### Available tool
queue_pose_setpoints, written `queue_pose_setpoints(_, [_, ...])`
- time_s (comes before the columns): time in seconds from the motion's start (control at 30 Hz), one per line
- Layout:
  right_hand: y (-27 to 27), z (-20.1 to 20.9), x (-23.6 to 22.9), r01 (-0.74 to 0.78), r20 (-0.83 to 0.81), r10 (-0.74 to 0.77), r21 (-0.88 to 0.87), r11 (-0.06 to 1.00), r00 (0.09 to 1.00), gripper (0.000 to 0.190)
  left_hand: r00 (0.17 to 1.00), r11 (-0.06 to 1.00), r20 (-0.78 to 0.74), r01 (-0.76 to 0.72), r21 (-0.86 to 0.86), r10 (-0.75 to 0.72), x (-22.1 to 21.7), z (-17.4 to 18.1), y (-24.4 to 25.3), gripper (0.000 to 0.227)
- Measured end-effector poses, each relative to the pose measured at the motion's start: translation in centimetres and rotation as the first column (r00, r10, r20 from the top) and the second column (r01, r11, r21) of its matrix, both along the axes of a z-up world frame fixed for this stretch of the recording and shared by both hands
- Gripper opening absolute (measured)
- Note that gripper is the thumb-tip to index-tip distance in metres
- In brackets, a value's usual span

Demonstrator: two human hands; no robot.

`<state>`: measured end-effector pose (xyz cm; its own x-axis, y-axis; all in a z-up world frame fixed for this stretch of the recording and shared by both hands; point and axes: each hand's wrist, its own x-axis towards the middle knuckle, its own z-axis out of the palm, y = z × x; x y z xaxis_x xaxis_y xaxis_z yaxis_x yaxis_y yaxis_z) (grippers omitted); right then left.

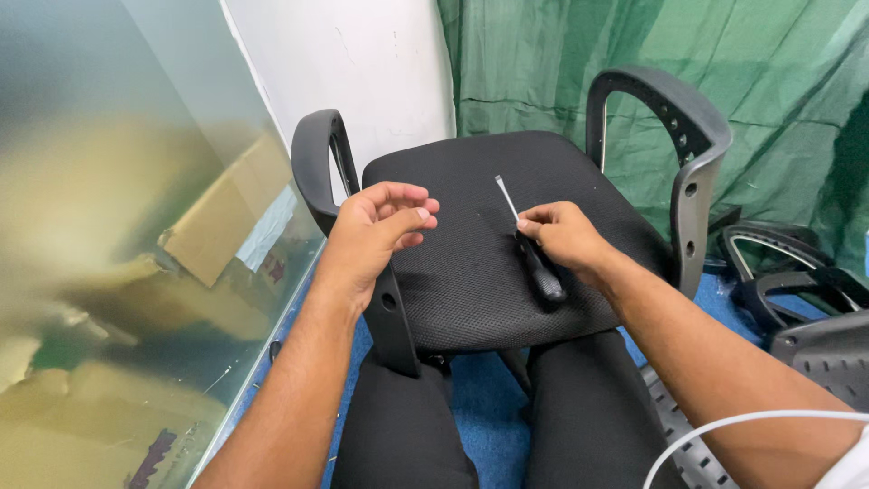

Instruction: The person uses a screwdriver to attach the backrest to the seat of an office chair. They tighten multiple screws on both sides of the chair frame, then flip the chair to attach the base and gas lift mechanism.

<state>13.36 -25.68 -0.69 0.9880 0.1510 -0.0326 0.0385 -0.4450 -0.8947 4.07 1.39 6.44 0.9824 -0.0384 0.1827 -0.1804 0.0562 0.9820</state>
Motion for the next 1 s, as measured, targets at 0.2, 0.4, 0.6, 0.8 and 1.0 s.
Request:
queue_pose_setpoints(0.2, [-3.5, 2.9, -1.6, 0.055, 0.023, -0.064, 0.273, 0.961, 0.998, 0.025, 1.000, 0.996, 0.000, -0.025, 0.089, 0.025, 0.4, 0.5, -0.6, 0.027])
queue_pose_setpoints(0.4, [-12.9, 3.0, -8.6, 0.028, 0.008, -0.051, 0.736, 0.677, 0.999, 0.036, 0.976, 0.961, -0.038, 0.205, -0.188, -0.215, 0.4, -2.6, -5.8, 0.026])
queue_pose_setpoints(0.6, [-19.7, -6.7, -17.8, 0.270, -0.242, -0.155, 0.943, 0.193, 0.958, 0.037, 0.651, 0.682, -0.295, 0.487, -0.545, -0.700, -1.6, -13.1, -22.3, 0.039])
queue_pose_setpoints(0.8, [-26.4, -18.5, -22.4, 0.776, -0.680, -0.385, 0.598, 0.201, 0.624, 0.043, 0.347, 0.804, -0.727, 0.212, -0.555, -0.593, -2.9, -25.7, -36.8, 0.050])
queue_pose_setpoints(1.0, [-32.6, -32.2, -24.2, 0.894, -0.812, -0.382, 0.359, 0.268, 0.441, 0.043, 0.204, 0.896, -0.877, 0.197, -0.398, -0.434, -3.2, -34.6, -44.3, 0.056])
